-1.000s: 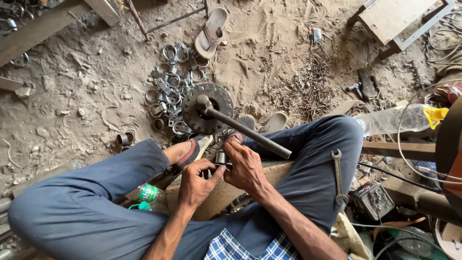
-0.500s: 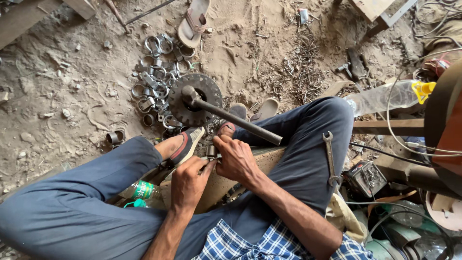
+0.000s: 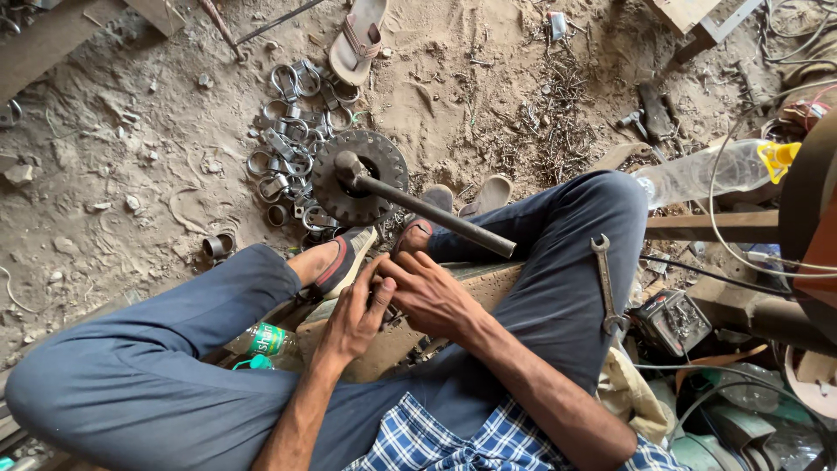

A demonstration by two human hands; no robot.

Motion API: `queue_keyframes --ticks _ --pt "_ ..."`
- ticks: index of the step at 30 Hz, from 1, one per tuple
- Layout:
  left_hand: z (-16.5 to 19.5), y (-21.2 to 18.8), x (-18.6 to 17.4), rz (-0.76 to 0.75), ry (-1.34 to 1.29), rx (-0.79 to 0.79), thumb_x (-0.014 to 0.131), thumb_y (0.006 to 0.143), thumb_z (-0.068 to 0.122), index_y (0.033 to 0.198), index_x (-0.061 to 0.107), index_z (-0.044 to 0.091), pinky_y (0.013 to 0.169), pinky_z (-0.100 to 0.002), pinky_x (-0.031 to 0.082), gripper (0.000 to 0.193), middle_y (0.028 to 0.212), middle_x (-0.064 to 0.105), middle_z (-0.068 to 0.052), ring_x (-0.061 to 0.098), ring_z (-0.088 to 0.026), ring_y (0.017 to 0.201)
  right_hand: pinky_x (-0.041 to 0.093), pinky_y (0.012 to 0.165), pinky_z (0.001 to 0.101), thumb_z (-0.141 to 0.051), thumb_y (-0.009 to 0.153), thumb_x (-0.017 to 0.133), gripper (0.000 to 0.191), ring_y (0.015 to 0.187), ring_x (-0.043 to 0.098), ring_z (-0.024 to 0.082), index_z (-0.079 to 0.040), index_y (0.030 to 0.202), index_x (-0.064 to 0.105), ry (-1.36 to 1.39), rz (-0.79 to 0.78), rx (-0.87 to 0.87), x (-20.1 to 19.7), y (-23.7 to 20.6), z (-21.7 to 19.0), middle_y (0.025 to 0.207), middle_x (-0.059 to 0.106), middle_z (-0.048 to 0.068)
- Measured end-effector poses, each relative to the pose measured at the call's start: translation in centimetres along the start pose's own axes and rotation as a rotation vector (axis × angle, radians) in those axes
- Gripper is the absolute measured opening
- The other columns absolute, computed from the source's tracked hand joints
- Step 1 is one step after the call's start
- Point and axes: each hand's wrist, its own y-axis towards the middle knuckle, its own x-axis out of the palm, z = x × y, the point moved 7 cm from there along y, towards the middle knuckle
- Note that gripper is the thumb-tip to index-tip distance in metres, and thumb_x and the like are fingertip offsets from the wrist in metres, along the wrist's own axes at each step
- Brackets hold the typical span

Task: The person sits cross-legged and assembles metal parts by placing a metal ring onto a gear-like component, then uses a hammer to tap it into place. The person also uses pliers to adjust the ring and continues assembling similar parts.

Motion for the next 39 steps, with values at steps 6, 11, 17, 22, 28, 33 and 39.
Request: queue_keyframes --ticks 6,11,17,22,28,33,39 --pt "0.9 -0.5 0.4 -0.157 -0.281 0.219 0.040 0.104 0.064 0.152 0.044 0.002 0.101 -0.037 0.050 0.079 0.129 0.065 -0.013 0.063 -0.023 0.121 0.047 0.103 0.0400 -0.020 0.095 0.068 0.032 0.125 0.058 0.025 -0.005 0.123 0.062 0.002 0.294 -0.063 -2.8 -1.0 -0.8 0.130 0.061 0.006" --pt "0.9 -1.7 0.9 -0.256 -0.441 0.025 0.065 0.096 0.047 0.121 0.056 0.007 0.051 -0.025 0.043 0.048 0.080 0.058 0.000 0.053 -0.009 0.061 0.049 0.101 0.0449 -0.025 0.087 0.076 0.059 0.123 0.057 0.030 -0.014 0.143 0.059 0.000 0.428 0.092 -6.7 -0.7 -1.4 0.131 0.061 0.011" --pt "1.3 -2.1 -0.8 -0.124 -0.847 0.029 0.064 0.105 0.032 0.117 0.054 0.010 0.055 -0.023 0.044 0.027 0.086 0.058 -0.002 0.055 -0.009 0.066 0.054 0.091 0.0464 -0.007 0.068 0.078 0.056 0.109 0.065 0.031 -0.008 0.123 0.064 0.069 0.492 0.180 -11.3 -3.6 -2.4 0.122 0.067 0.013" --pt "-0.3 -2.4 -3.0 -0.087 -1.370 0.053 0.053 0.103 0.029 0.118 0.051 0.015 0.061 -0.028 0.048 0.020 0.107 0.065 -0.010 0.063 -0.018 0.078 0.053 0.091 0.0447 0.002 0.068 0.067 0.033 0.102 0.066 0.033 -0.004 0.100 0.061 0.146 0.466 0.275 -11.0 -6.8 -2.1 0.114 0.068 0.011" --pt "-1.1 -2.2 -3.5 0.006 -1.380 0.134 0.046 0.106 0.025 0.122 0.049 0.012 0.093 -0.040 0.052 0.020 0.122 0.061 -0.016 0.065 -0.025 0.100 0.050 0.093 0.0397 -0.001 0.086 0.072 0.033 0.104 0.061 0.024 -0.010 0.118 0.069 -0.052 -0.036 0.272 -4.1 -5.4 -1.9 0.111 0.067 0.006" --pt "-1.0 -2.4 -3.8 -0.030 -1.459 0.196 0.040 0.110 0.030 0.122 0.048 0.011 0.093 -0.040 0.051 0.024 0.129 0.063 -0.017 0.063 -0.024 0.100 0.048 0.092 0.0420 -0.021 0.073 0.081 0.045 0.111 0.060 0.029 -0.010 0.115 0.067 0.112 -0.296 0.178 1.3 -3.3 -2.1 0.117 0.067 0.008" --pt "-0.9 -2.9 -4.9 0.011 -1.405 0.239 0.038 0.107 0.030 0.133 0.051 0.006 0.098 -0.040 0.049 0.038 0.131 0.059 -0.013 0.062 -0.023 0.105 0.047 0.095 0.0419 -0.014 0.079 0.076 0.034 0.111 0.063 0.026 -0.012 0.111 0.067 0.027 -0.514 0.110 6.0 -3.3 -2.5 0.114 0.067 0.004"
